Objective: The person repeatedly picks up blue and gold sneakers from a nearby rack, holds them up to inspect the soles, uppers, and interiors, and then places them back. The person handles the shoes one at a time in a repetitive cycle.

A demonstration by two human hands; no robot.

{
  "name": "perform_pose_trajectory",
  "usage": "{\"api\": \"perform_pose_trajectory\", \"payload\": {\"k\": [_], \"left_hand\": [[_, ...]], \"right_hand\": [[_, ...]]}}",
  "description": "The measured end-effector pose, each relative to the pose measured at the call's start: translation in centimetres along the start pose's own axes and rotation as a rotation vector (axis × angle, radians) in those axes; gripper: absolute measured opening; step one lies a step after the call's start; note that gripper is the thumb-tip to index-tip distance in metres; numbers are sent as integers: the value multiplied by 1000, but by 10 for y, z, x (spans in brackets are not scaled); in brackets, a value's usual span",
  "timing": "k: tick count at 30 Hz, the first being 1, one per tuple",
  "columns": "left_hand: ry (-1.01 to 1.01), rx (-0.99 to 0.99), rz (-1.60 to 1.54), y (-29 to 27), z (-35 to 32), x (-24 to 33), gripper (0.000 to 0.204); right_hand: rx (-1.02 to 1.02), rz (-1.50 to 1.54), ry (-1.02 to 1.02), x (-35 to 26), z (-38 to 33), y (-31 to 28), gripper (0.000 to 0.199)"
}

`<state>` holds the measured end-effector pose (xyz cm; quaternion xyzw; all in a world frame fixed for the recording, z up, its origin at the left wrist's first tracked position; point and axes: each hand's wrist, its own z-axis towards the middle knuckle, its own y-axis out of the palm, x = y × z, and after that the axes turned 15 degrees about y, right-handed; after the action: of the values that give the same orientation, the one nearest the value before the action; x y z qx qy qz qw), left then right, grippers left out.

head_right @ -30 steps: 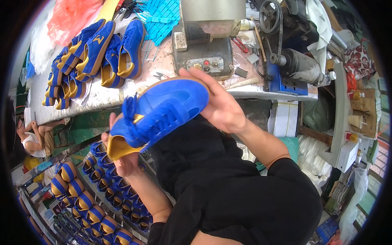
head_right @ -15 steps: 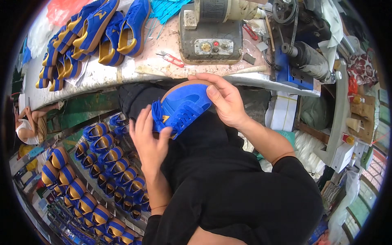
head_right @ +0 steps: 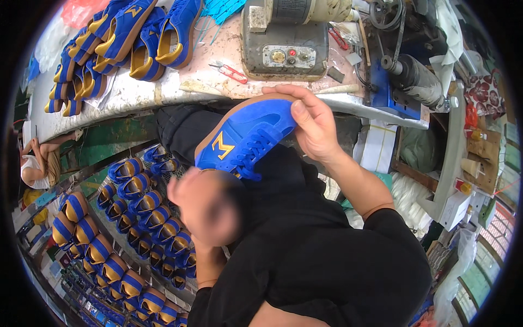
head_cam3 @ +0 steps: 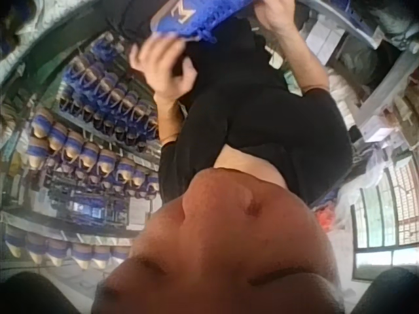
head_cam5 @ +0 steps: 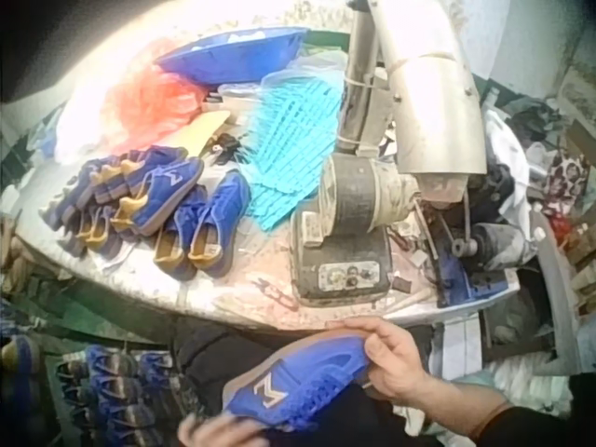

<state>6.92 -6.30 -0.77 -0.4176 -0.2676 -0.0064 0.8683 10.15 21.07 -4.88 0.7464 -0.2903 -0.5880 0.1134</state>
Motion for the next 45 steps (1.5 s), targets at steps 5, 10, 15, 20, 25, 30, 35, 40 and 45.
{"api": "perform_pose_trajectory", "payload": {"k": [5,10,15,20,25,30,35,40,45], "left_hand": [[-386,284,-434,8,-16,-48,97],[-471,257,-850,19,3,-54,106],[-292,333,-891,34,36,-57,107],[-133,383,-949,50,80,-54,110],[15,319,-975,62,127,-47,114],[84,311,-1011,65,163,-40,120],[-35,383,-1120,63,186,-35,132],[-149,389,-1104,59,204,-32,136],[-115,328,-1018,60,207,-50,124]], "right_hand": [[16,41,-68,-14,-2,-9,48],[47,76,-190,-29,-7,-24,47],[29,203,-277,-46,-18,-49,51],[-4,286,-343,-67,-34,-81,57],[-24,430,-451,-86,-44,-101,58],[34,433,-531,-104,-58,-107,58],[142,290,-542,-116,-61,-99,56],[272,180,-515,-127,-57,-92,56],[339,157,-488,-129,-51,-76,56]]}}
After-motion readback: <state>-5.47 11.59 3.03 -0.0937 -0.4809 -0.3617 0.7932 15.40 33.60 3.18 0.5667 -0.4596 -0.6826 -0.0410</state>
